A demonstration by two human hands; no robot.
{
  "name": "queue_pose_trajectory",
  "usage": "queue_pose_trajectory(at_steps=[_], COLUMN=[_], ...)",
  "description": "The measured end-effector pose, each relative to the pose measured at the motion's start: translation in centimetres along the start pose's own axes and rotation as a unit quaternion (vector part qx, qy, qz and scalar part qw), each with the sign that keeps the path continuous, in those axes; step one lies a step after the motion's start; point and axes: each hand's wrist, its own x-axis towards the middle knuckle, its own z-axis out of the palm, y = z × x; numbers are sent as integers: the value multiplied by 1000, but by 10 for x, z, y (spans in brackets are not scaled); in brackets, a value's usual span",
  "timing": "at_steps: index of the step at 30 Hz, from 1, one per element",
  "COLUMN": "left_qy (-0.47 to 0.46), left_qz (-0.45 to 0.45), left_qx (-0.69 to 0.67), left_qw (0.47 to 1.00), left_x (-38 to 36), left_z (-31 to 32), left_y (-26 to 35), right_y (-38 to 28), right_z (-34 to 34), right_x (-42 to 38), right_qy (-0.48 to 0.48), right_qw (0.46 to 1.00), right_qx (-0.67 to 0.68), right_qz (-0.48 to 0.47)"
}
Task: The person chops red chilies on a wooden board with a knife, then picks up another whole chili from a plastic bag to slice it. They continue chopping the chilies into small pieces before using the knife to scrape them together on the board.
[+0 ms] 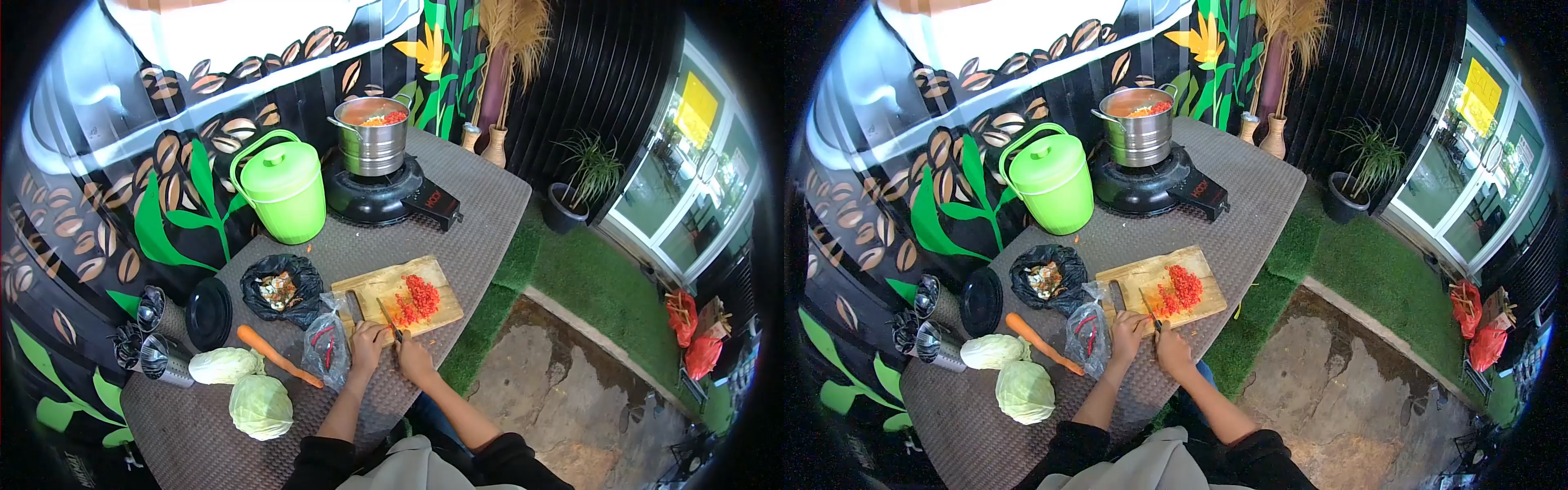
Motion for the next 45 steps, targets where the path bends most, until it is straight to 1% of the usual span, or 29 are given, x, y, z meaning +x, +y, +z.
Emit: queue_pose_trajectory(at_steps=[3, 6, 8, 9, 11, 12, 14, 18, 20, 21, 24, 26, 30, 32, 33, 35, 36, 38, 39, 41, 42, 45], left_qy=[-3, -1, 8, 9, 9, 8, 18, 14, 32, 33, 21, 11, 5, 17, 19, 42, 44, 36, 37, 34, 33, 43], left_qz=[-3, 5, 11, 12, 4, 3, 13, 3, 2, 2, -17, -13, -9, 2, 2, 4, 2, -14, -15, -24, -24, -36], left_qx=[11, 4, 11, 11, 24, 22, 34, 38, 22, 22, 45, 69, 70, 84, 84, 87, 86, 75, 74, 83, 85, 62], left_qw=[1000, 1000, 1000, 1000, 1000, 1000, 999, 999, 999, 999, 999, 997, 997, 996, 996, 995, 995, 996, 996, 996, 996, 997], left_x=[-1, 0, -1, 0, -1, -1, -1, -3, -3, -2, 0, 0, -2, 0, 0, 0, 0, 1, 2, 1, 1, 4], left_z=[1, 3, 2, 1, 2, 3, 3, 7, 6, 5, 2, 3, 5, 4, 4, 4, 4, 7, 9, 9, 6, 3], left_y=[-2, -1, -3, -3, -1, 0, 0, -8, -8, -5, 0, 0, -3, -2, -1, 2, 0, -3, -3, -5, -3, 2], right_y=[-2, 3, 7, 7, 9, 9, 3, 2, 8, 9, 8, 1, 4, 12, 12, 12, 8, 0, 2, 1, 3, 12], right_z=[4, -9, -24, -23, -18, -13, -1, -2, -9, -9, -7, -5, -6, -10, -10, -8, -6, 3, 3, 3, -1, -8], right_x=[4, 17, 20, 17, 7, 4, 4, 14, 17, 15, 5, 1, 11, 16, 14, 8, 9, 8, 12, 28, 33, 25], right_qy=[-12, -13, -63, -63, -28, -29, 11, -1, -12, -12, 15, -15, -42, -19, -18, -32, -34, -25, -26, -12, -35, -33], right_qw=[1000, 1000, 997, 997, 997, 997, 999, 1000, 999, 999, 999, 1000, 999, 999, 999, 999, 999, 999, 999, 1000, 999, 998], right_qx=[7, -8, -11, -11, -53, -55, -30, 1, 9, 9, -10, -15, -13, -13, -13, -34, -36, -14, -16, 14, 27, 32], right_qz=[16, -11, -44, -45, -43, -42, -8, -3, -35, -36, -50, 6, 11, -38, -40, -21, -22, 15, 14, -13, -6, -33])
